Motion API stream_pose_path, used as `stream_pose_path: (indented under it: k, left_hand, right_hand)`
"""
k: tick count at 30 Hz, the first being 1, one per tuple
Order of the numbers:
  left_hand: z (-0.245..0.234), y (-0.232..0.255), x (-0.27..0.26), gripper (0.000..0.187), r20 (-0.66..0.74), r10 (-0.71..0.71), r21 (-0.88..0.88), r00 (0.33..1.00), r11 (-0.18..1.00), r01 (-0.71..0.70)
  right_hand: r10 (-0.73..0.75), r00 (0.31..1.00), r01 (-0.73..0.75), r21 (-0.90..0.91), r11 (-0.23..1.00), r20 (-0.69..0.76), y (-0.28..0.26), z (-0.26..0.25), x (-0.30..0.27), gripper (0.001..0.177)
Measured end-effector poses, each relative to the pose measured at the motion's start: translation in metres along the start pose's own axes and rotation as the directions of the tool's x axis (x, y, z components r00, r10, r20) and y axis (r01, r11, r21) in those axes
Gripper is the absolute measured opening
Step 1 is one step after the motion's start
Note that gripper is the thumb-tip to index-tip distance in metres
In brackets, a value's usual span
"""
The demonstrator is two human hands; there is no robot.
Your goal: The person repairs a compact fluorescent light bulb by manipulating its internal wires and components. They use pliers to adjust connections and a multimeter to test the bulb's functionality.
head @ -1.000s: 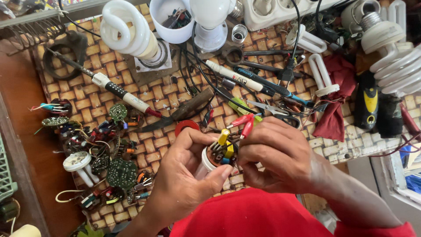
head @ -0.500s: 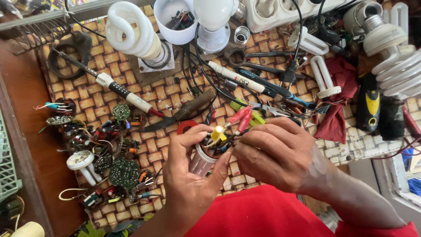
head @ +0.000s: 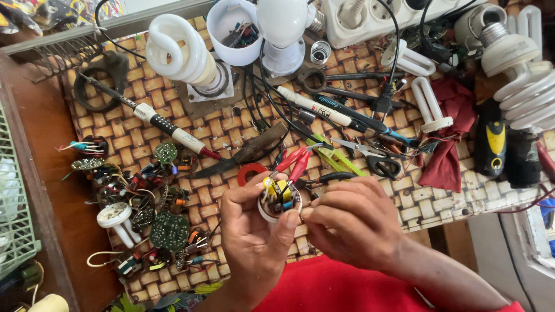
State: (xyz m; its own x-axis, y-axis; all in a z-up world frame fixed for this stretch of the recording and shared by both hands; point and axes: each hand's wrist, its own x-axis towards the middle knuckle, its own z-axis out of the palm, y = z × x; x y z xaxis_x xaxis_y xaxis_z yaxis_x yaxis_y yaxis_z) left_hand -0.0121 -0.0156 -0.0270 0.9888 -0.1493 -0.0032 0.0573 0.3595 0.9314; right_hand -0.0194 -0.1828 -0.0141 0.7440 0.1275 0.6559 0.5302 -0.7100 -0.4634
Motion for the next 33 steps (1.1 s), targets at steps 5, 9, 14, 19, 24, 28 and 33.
stream_pose_path:
  k: [5, 9, 14, 19, 24, 28, 33]
  left_hand:
    - [-0.01, 0.002, -0.004, 0.045, 0.038, -0.075, -0.074, 0.996, 0.994, 0.078]
    - [-0.011, 0.003, 0.0, 0.045, 0.089, -0.08, -0.091, 0.993, 0.992, 0.088]
    - [-0.017, 0.005, 0.004, 0.049, 0.114, -0.157, -0.104, 0.981, 0.98, 0.169]
    - [-0.019, 0.009, 0.011, 0.056, 0.145, -0.195, -0.076, 0.97, 0.975, 0.207]
    - [-0.023, 0.009, 0.014, 0.058, 0.137, -0.238, -0.045, 0.962, 0.968, 0.246]
    - [-0.027, 0.001, 0.01, 0.058, 0.122, -0.259, -0.081, 0.958, 0.959, 0.27]
    - [-0.028, 0.009, 0.013, 0.062, 0.127, -0.355, -0.09, 0.926, 0.926, 0.367]
  right_hand:
    - [0.342, 0.935, -0.346, 0.435, 0.831, 0.091, -0.007, -0.007, -0.002, 0.015]
    - [0.367, 0.915, -0.401, 0.463, 0.79, 0.166, -0.007, -0.008, 0.002, 0.014]
    - [0.353, 0.921, -0.389, 0.438, 0.811, 0.164, -0.009, -0.009, 0.003, 0.015]
    - [0.44, 0.884, -0.456, 0.486, 0.746, 0.154, -0.004, -0.006, -0.005, 0.013]
    - [0.374, 0.903, -0.429, 0.399, 0.81, 0.21, -0.001, -0.005, 0.001, 0.012]
    - [0.378, 0.906, -0.423, 0.387, 0.819, 0.191, 0.002, 0.0, 0.001, 0.011]
    - [0.325, 0.925, -0.372, 0.298, 0.879, 0.196, 0.015, -0.006, 0.006, 0.011]
